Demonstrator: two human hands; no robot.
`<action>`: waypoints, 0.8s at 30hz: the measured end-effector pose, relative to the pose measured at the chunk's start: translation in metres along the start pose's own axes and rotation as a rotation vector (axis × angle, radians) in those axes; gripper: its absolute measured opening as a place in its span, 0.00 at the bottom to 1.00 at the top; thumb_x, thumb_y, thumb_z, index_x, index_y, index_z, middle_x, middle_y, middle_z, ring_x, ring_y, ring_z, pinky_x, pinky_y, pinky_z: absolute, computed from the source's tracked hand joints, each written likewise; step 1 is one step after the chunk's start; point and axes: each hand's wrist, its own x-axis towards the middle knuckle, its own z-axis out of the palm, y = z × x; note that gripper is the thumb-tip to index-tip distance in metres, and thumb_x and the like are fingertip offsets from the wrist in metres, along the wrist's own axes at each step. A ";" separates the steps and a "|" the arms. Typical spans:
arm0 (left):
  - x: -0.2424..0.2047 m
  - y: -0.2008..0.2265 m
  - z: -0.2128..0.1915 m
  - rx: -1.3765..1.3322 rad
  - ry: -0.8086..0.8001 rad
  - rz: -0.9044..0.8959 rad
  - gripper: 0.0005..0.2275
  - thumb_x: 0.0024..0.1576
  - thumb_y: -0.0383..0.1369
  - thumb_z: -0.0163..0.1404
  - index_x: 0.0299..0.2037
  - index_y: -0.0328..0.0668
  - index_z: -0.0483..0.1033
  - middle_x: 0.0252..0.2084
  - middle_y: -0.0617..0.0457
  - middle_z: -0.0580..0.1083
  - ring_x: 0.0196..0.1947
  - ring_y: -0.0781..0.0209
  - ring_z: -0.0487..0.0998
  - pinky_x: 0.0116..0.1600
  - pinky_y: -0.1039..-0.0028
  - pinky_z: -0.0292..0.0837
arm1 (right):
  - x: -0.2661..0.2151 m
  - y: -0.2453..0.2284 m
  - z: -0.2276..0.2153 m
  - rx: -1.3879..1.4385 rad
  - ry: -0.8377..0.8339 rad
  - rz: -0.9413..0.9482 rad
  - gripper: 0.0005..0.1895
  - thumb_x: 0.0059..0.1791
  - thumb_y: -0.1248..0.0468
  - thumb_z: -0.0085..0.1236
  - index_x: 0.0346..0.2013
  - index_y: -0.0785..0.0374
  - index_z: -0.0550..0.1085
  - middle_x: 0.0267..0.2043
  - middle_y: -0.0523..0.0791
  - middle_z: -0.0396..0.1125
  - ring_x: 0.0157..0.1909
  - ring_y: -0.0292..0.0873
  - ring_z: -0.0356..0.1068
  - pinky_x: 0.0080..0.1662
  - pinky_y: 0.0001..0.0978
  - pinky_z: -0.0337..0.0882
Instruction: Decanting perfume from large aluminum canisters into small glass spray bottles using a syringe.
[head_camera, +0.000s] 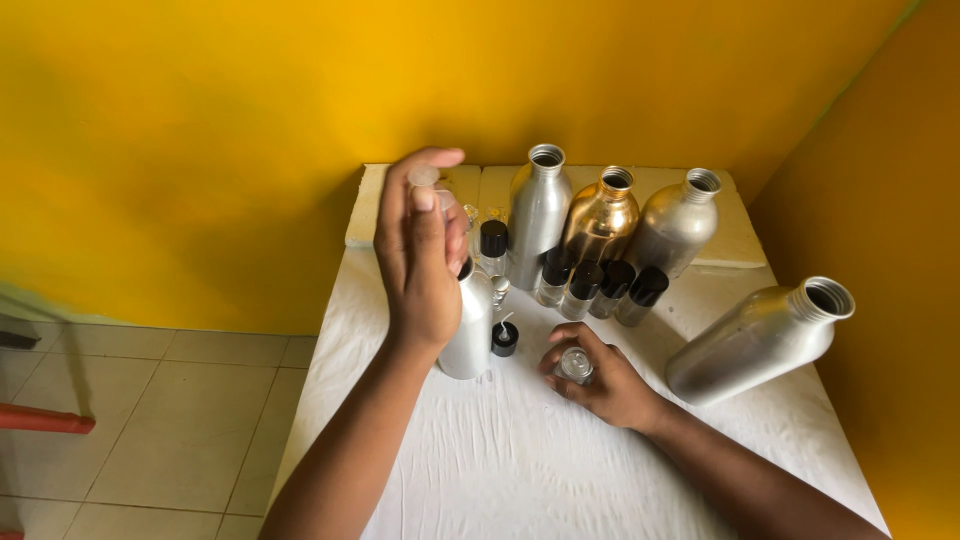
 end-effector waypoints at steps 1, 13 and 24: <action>0.002 0.002 -0.001 0.026 -0.006 0.048 0.25 0.67 0.52 0.38 0.59 0.36 0.67 0.22 0.57 0.60 0.18 0.71 0.60 0.24 0.83 0.58 | 0.001 -0.001 0.000 -0.018 0.009 -0.012 0.24 0.42 0.67 0.71 0.50 0.61 0.70 0.34 0.46 0.77 0.35 0.46 0.78 0.46 0.46 0.73; -0.022 0.112 -0.015 -0.496 -0.299 0.027 0.25 0.59 0.62 0.36 0.36 0.46 0.65 0.20 0.65 0.52 0.19 0.72 0.44 0.31 0.78 0.43 | 0.003 0.008 -0.009 0.215 -0.133 0.020 0.26 0.45 0.81 0.58 0.50 0.57 0.60 0.49 0.47 0.69 0.55 0.43 0.73 0.55 0.39 0.76; -0.045 0.011 0.016 -0.822 -0.286 -0.158 0.17 0.65 0.42 0.34 0.25 0.49 0.65 0.16 0.58 0.55 0.12 0.67 0.49 0.19 0.75 0.48 | 0.001 0.003 -0.001 0.351 -0.039 0.147 0.21 0.41 0.73 0.71 0.47 0.66 0.75 0.44 0.48 0.73 0.46 0.41 0.70 0.53 0.39 0.72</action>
